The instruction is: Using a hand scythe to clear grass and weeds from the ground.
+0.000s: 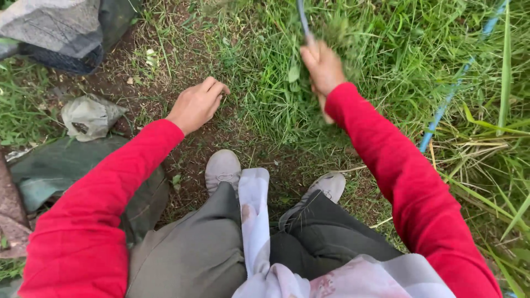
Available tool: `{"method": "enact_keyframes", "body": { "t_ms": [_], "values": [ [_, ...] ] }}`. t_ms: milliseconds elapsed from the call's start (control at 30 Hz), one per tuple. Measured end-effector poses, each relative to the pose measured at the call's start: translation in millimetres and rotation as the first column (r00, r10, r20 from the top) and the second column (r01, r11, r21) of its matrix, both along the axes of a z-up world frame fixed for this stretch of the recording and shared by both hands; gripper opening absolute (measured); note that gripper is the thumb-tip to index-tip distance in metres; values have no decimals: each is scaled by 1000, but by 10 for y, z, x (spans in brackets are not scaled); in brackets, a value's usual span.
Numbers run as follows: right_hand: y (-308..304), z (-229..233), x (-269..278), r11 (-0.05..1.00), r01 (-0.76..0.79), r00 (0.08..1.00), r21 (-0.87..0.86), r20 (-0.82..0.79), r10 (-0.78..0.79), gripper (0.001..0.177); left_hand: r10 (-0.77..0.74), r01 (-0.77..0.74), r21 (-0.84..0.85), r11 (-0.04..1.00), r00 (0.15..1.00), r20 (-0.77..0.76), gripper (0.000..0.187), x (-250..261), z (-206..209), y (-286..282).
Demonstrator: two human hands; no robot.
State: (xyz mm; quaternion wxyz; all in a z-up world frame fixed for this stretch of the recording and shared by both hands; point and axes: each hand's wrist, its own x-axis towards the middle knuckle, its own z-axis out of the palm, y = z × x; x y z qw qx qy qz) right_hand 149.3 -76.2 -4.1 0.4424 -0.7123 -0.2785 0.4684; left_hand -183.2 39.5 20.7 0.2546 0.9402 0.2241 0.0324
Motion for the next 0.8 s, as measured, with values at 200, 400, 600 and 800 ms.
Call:
{"method": "enact_keyframes", "body": {
  "t_ms": [200,400,600,800],
  "values": [
    [-1242,-272,44,952,-219,939,-212,218,265,33,20,-22,-51,998,1000,-22,17,-247,-39,-47],
    [-1462,494,65,929,-148,982,-338,64,180,28,-13,2,-96,995,994,-112,19,-501,-210,-156],
    [-848,817,406,967,-94,986,237,154,58,27,-110,96,-97,991,982,-152,21,-404,-219,-167],
    [-399,9,324,976,86,980,201,159,-119,28,-110,97,-88,991,981,-161,21,-366,-152,-158]
  ]
}}
